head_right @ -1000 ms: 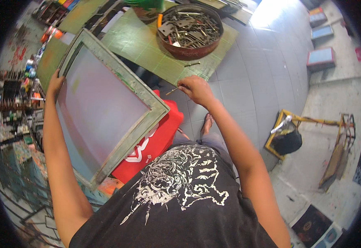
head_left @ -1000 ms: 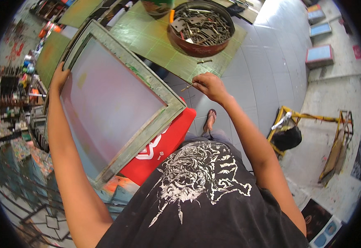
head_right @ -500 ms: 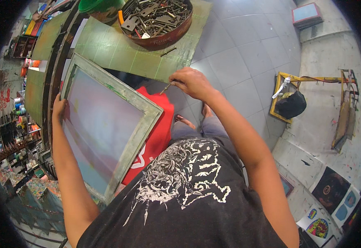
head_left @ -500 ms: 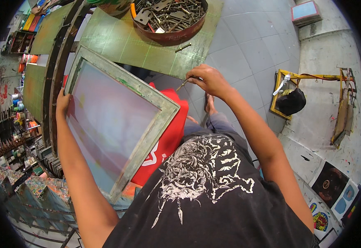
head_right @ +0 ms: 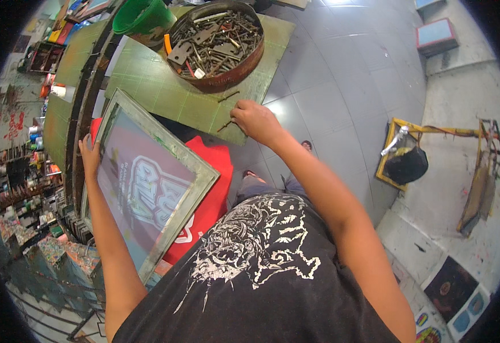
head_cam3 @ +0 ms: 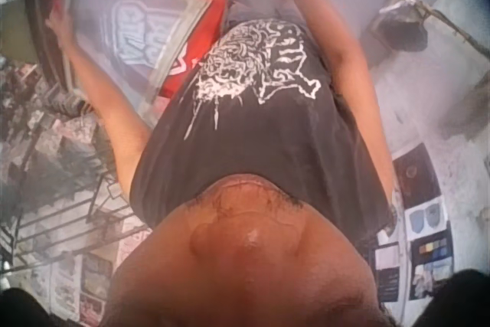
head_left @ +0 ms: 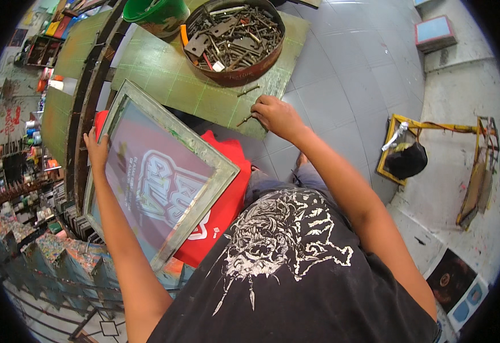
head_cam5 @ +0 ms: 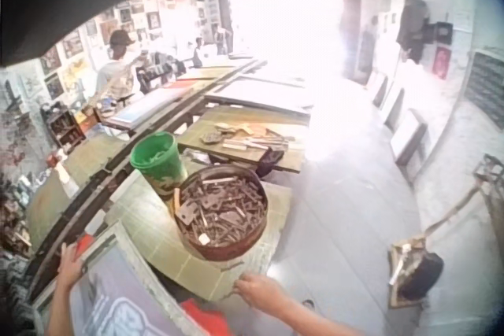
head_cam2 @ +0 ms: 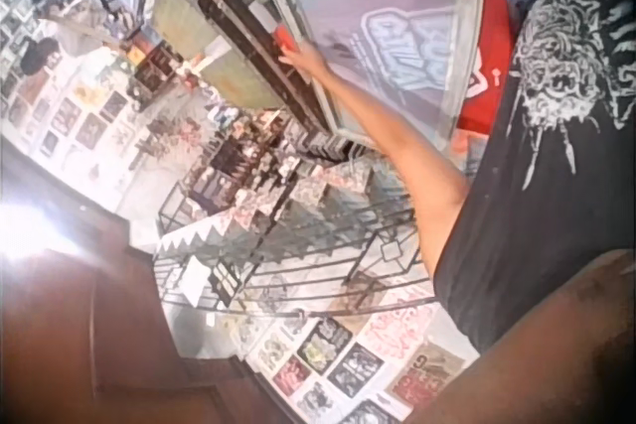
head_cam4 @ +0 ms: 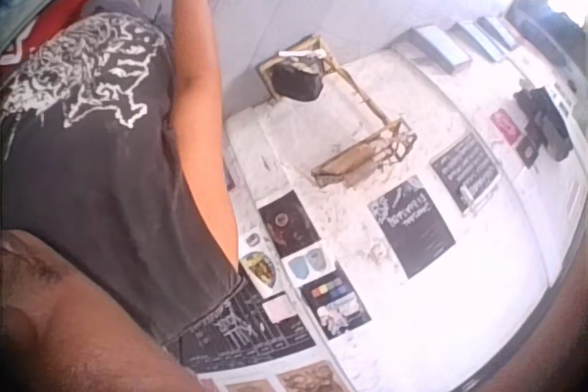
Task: The person holds a screen printing frame and uses small metal pins or nails to secure parts of the wooden frame, handling the pins by hand and inserting them into the wood.
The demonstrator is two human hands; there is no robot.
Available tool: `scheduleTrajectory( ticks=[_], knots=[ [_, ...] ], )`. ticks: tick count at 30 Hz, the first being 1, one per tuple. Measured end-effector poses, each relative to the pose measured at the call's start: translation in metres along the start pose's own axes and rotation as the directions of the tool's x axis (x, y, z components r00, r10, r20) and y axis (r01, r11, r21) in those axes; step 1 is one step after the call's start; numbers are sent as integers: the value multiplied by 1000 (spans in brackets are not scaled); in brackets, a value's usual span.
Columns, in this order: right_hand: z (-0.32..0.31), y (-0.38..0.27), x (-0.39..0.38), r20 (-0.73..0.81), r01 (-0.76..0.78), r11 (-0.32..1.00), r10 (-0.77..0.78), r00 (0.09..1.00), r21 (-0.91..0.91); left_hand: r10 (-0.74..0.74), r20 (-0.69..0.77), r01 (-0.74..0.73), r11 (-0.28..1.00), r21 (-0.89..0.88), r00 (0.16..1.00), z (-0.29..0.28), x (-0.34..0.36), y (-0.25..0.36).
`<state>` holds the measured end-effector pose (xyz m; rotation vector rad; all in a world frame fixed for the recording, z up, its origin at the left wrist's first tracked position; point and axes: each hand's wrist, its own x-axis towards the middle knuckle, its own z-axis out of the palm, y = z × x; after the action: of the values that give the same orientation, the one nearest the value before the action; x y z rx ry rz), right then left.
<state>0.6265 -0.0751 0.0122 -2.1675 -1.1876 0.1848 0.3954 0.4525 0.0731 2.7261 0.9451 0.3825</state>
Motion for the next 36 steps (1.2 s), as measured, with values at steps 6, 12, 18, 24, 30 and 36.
scheduleTrajectory(
  ticks=[6, 12, 18, 24, 30, 36],
  knots=[
    [-34, 21, 4, 17, 16, 970, -21, 1000, 244, 99, -100, -111, 986, -125, 990, -12, -70, 181],
    [-158, 124, -15, 79, -69, 933, 43, 996, 352, 76, -37, -83, 803, -590, 996, 64, -159, 410],
    [-267, 307, 28, -223, -226, 906, 317, 922, 357, -42, 469, 399, 597, -697, 882, 182, -222, 529],
    [-385, 488, 158, -400, -290, 908, 396, 826, 302, -271, 779, 517, 852, -79, 566, 349, -312, 462],
    [-497, 606, 270, -455, -412, 831, 551, 700, 373, -268, 847, 700, 697, -159, 459, 431, -215, 524],
    [-593, 728, 401, -528, -473, 881, 407, 745, 12, -340, 729, 780, 463, -421, 595, 452, -86, 600]
  ],
)
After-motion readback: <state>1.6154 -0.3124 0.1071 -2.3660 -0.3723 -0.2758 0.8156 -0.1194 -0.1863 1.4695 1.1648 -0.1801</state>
